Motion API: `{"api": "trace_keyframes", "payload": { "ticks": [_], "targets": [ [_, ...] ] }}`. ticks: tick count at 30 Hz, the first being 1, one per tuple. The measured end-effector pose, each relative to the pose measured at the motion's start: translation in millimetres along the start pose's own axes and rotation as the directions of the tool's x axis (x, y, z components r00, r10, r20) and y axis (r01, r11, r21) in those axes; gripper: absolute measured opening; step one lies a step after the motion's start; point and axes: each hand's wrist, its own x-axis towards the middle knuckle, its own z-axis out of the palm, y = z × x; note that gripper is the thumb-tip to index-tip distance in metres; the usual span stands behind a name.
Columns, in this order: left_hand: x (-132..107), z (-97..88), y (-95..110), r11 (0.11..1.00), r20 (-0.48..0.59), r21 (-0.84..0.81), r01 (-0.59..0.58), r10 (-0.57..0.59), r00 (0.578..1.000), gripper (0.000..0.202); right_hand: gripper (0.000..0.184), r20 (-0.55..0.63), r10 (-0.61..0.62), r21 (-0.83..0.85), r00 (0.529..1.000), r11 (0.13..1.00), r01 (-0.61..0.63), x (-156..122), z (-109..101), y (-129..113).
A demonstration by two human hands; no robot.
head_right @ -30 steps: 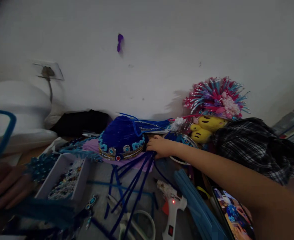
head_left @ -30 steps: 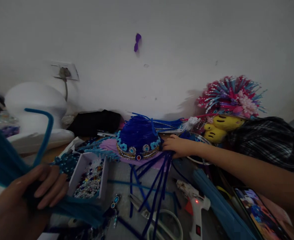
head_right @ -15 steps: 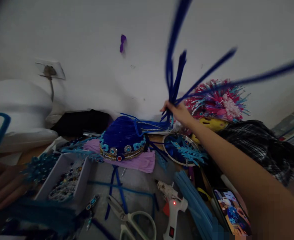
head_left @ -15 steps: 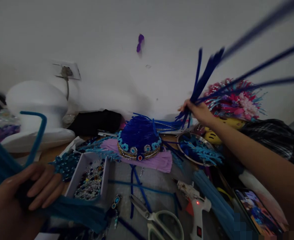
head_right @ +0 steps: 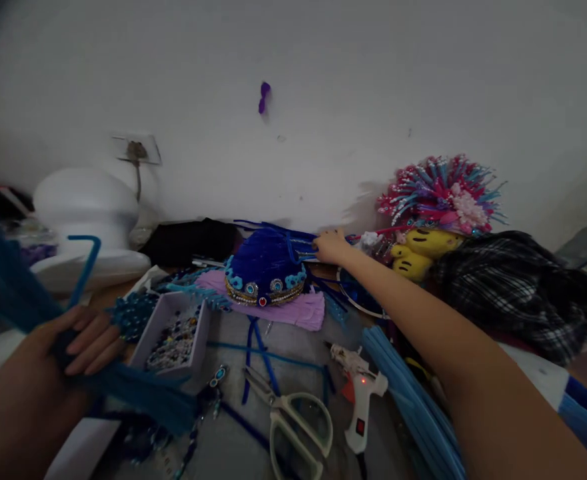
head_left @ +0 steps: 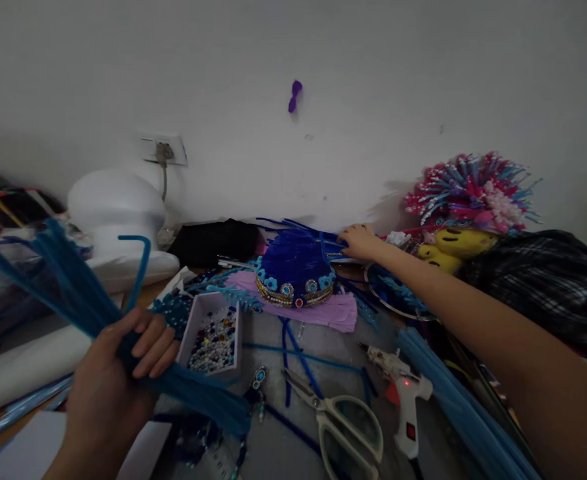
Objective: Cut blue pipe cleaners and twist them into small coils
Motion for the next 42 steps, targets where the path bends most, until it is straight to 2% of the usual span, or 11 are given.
{"api": "trace_keyframes", "payload": {
  "ticks": [4,6,9,12,16,21,25,30,33,36,42],
  "targets": [
    [-3.9,1.6,-4.7,0.998,0.089,-0.065,-0.024,0.03,0.996,0.02,0.028,0.227,0.007,0.046,0.974,0.999,-0.018,-30.0,6.5,-3.4],
    [-6.0,3.8,-7.8,0.997,0.123,-0.077,-0.007,0.017,0.992,0.021,0.026,0.268,-0.004,0.067,0.964,0.998,-0.015,-39.5,11.9,-4.7],
    [-6.8,3.6,-12.4,0.997,0.145,-0.073,0.018,-0.007,0.989,0.022,0.023,0.267,-0.002,0.085,0.964,0.996,-0.022,-46.9,17.6,-6.3],
    [-3.5,0.3,-17.2,0.997,0.155,-0.067,0.031,-0.02,0.988,0.021,0.039,0.137,0.006,0.112,0.991,0.993,-0.021,-47.1,17.6,-7.8],
    [4.3,-4.7,-23.8,0.998,0.176,-0.057,0.035,-0.024,0.984,0.023,0.054,-0.028,-0.053,0.143,0.998,0.988,0.057,-37.9,17.4,-14.9],
    [10.7,-7.9,-27.3,0.997,0.156,-0.056,0.05,-0.041,0.987,0.023,0.033,0.007,-0.072,0.312,0.997,0.948,0.066,-21.1,25.8,-23.3],
    [13.6,-9.7,-25.4,0.996,0.142,-0.076,0.041,-0.03,0.989,0.024,0.02,0.018,0.045,0.438,0.999,0.898,-0.048,-8.1,24.1,-12.1],
    [16.0,-11.4,-22.9,0.996,0.133,-0.072,0.051,-0.041,0.99,0.024,0.038,-0.025,0.263,0.548,0.964,0.81,-0.207,16.9,8.1,12.4],
    [15.9,-10.7,-23.2,0.995,0.113,-0.078,0.064,-0.055,0.992,0.024,0.038,-0.021,0.335,0.595,0.942,0.761,-0.258,34.0,6.2,16.8],
    [15.3,-9.6,-24.3,0.995,0.102,-0.074,0.065,-0.057,0.993,0.024,0.032,0.043,0.297,0.631,0.954,0.732,-0.256,44.6,14.0,10.2],
    [17.1,-10.9,-25.1,0.997,0.117,-0.064,0.047,-0.039,0.992,0.023,0.043,0.157,0.196,0.64,0.968,0.727,-0.251,46.6,21.1,-3.3]
  ]
}}
